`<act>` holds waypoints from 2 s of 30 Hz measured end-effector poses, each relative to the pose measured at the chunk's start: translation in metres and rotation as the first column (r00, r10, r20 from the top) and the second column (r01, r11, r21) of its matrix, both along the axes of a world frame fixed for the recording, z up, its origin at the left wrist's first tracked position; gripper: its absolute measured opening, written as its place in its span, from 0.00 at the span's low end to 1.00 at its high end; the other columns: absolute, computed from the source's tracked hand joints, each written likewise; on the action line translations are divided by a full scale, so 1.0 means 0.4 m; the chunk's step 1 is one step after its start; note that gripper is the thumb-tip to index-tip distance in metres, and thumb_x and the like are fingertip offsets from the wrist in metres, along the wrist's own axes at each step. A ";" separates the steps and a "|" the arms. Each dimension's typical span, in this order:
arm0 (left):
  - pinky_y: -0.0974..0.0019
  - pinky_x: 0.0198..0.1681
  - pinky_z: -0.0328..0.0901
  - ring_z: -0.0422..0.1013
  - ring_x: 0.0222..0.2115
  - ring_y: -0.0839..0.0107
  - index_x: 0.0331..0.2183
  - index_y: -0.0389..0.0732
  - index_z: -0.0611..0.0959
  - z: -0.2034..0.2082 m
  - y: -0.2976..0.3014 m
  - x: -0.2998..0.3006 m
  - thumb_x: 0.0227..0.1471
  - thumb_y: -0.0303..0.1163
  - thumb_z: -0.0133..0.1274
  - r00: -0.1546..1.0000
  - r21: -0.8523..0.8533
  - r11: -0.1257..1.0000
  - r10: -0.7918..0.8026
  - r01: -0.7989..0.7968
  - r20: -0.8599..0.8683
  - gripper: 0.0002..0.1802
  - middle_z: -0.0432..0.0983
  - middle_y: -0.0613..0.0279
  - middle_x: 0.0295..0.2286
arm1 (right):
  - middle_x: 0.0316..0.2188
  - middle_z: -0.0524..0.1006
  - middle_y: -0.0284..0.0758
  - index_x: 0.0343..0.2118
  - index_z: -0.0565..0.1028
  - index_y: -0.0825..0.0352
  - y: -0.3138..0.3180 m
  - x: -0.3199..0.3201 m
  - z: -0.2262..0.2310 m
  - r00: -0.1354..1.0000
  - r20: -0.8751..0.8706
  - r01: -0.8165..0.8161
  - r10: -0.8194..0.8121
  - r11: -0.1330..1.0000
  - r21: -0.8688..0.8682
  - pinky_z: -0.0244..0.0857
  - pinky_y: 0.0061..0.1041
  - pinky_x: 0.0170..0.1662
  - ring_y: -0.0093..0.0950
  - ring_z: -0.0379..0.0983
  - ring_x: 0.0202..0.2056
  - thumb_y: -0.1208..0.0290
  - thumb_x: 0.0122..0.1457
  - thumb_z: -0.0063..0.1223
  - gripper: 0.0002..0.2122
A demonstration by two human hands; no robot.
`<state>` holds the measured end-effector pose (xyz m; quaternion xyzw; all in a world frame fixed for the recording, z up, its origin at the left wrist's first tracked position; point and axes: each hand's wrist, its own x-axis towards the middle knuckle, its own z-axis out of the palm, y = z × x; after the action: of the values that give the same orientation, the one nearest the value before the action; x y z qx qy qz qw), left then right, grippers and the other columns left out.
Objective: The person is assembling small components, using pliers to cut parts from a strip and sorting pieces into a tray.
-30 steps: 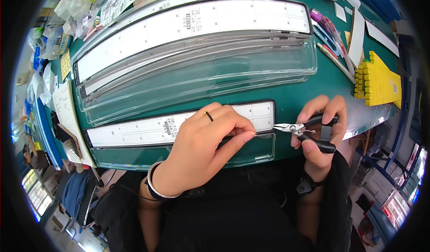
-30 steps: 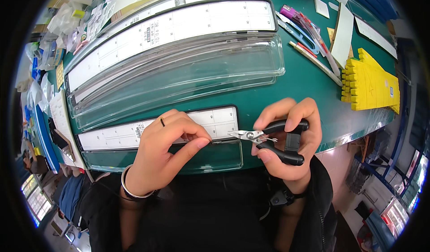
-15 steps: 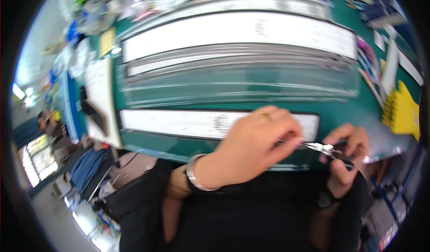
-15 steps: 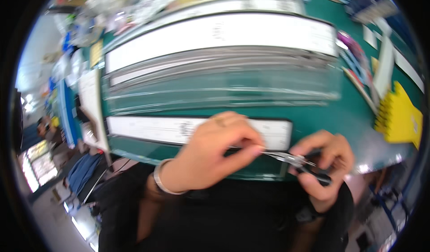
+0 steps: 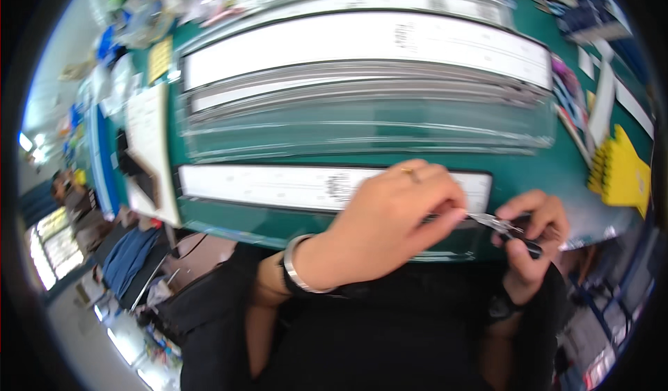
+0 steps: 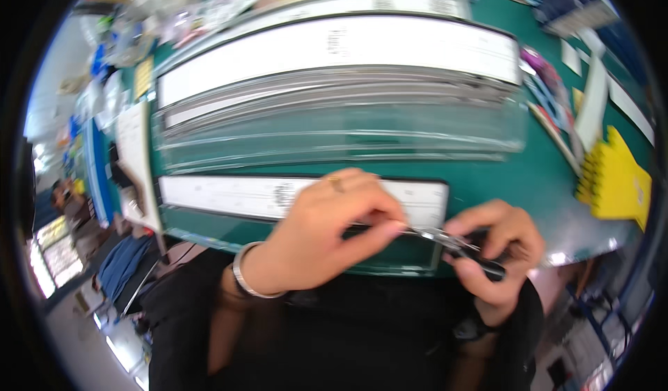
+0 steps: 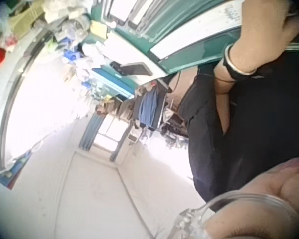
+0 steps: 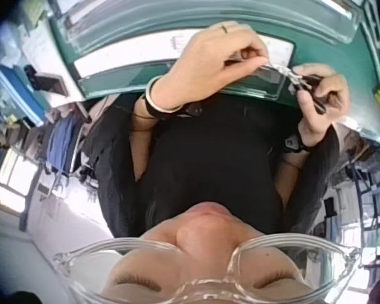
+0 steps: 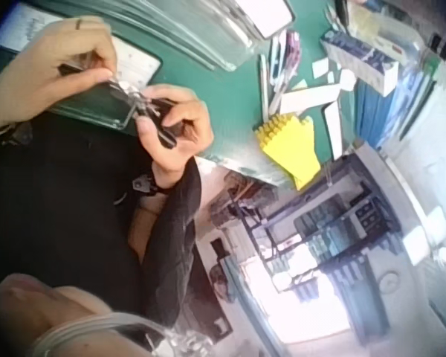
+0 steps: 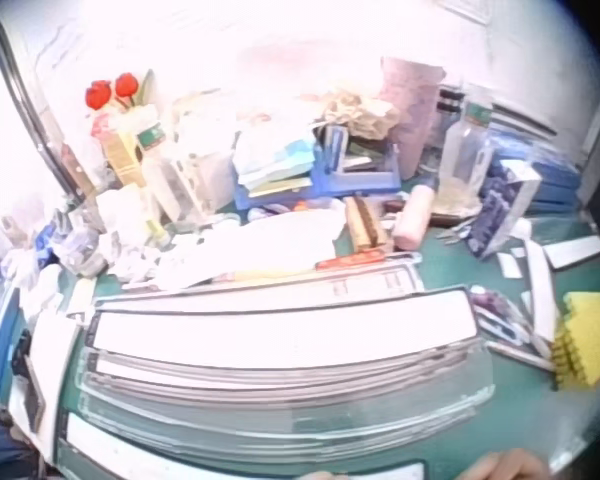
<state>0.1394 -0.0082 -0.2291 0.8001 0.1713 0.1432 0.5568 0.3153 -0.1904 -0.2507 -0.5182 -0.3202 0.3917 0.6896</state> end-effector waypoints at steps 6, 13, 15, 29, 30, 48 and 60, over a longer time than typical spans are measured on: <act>0.69 0.33 0.65 0.70 0.28 0.71 0.32 0.38 0.83 0.005 0.012 -0.003 0.52 0.20 0.63 0.999 -0.046 0.999 -0.020 0.018 -0.044 0.05 0.76 0.64 0.26 | 0.39 0.79 0.57 0.31 0.65 0.65 0.005 0.000 -0.001 0.997 -0.052 0.052 -0.051 0.998 0.028 0.76 0.22 0.34 0.27 0.78 0.30 0.81 0.51 0.66 0.16; 0.69 0.33 0.65 0.70 0.28 0.71 0.32 0.38 0.83 0.004 -0.001 0.010 0.52 0.20 0.63 0.999 -0.045 0.999 -0.032 0.030 -0.040 0.05 0.77 0.65 0.27 | 0.39 0.80 0.58 0.32 0.65 0.65 0.006 0.010 0.006 0.999 -0.037 -0.004 0.007 0.998 0.059 0.75 0.18 0.37 0.26 0.79 0.34 0.82 0.49 0.68 0.17; 0.70 0.34 0.65 0.70 0.28 0.72 0.32 0.38 0.83 0.001 -0.005 0.010 0.52 0.20 0.62 0.999 -0.041 0.999 -0.017 0.016 -0.030 0.05 0.77 0.64 0.27 | 0.39 0.80 0.58 0.31 0.65 0.65 0.007 0.010 0.008 1.000 -0.004 -0.010 0.010 0.999 0.031 0.75 0.18 0.38 0.26 0.79 0.35 0.82 0.49 0.68 0.17; 0.44 0.63 0.52 0.57 0.66 0.53 0.59 0.52 0.79 0.039 -0.012 -0.074 0.43 0.61 0.63 0.863 0.520 0.706 -0.274 0.480 -0.424 0.43 0.66 0.62 0.63 | 0.33 0.82 0.54 0.30 0.65 0.65 0.000 0.072 0.006 0.934 0.338 -0.125 0.116 0.992 0.004 0.71 0.22 0.35 0.29 0.79 0.33 0.86 0.47 0.65 0.17; 0.44 0.63 0.52 0.57 0.66 0.53 0.59 0.52 0.79 0.029 -0.018 -0.074 0.43 0.61 0.63 0.859 0.513 0.707 -0.280 0.487 -0.428 0.43 0.66 0.62 0.63 | 0.33 0.82 0.54 0.30 0.65 0.65 0.001 0.071 0.002 0.937 0.332 -0.120 0.114 0.993 -0.001 0.71 0.22 0.35 0.29 0.79 0.33 0.86 0.47 0.65 0.17; 0.47 0.59 0.53 0.59 0.63 0.56 0.54 0.58 0.83 -0.005 -0.044 -0.056 0.45 0.62 0.62 0.901 0.671 0.616 -0.164 0.412 -0.402 0.35 0.70 0.69 0.60 | 0.30 0.82 0.52 0.25 0.65 0.63 0.009 0.062 0.005 0.945 0.322 -0.059 0.054 0.998 0.005 0.70 0.21 0.31 0.29 0.78 0.30 0.88 0.44 0.64 0.16; 0.49 0.59 0.53 0.59 0.63 0.56 0.53 0.59 0.84 -0.003 -0.044 -0.050 0.43 0.61 0.63 0.905 0.667 0.629 -0.158 0.400 -0.394 0.35 0.70 0.69 0.60 | 0.28 0.81 0.54 0.25 0.65 0.65 0.009 0.072 -0.002 0.931 0.362 -0.079 0.046 0.994 0.075 0.71 0.20 0.29 0.31 0.80 0.28 0.91 0.44 0.58 0.15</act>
<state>0.1193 -0.0260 -0.2303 0.9837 0.0534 -0.0116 0.1711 0.3441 -0.1867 -0.2516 -0.5397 -0.4744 0.2973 0.6287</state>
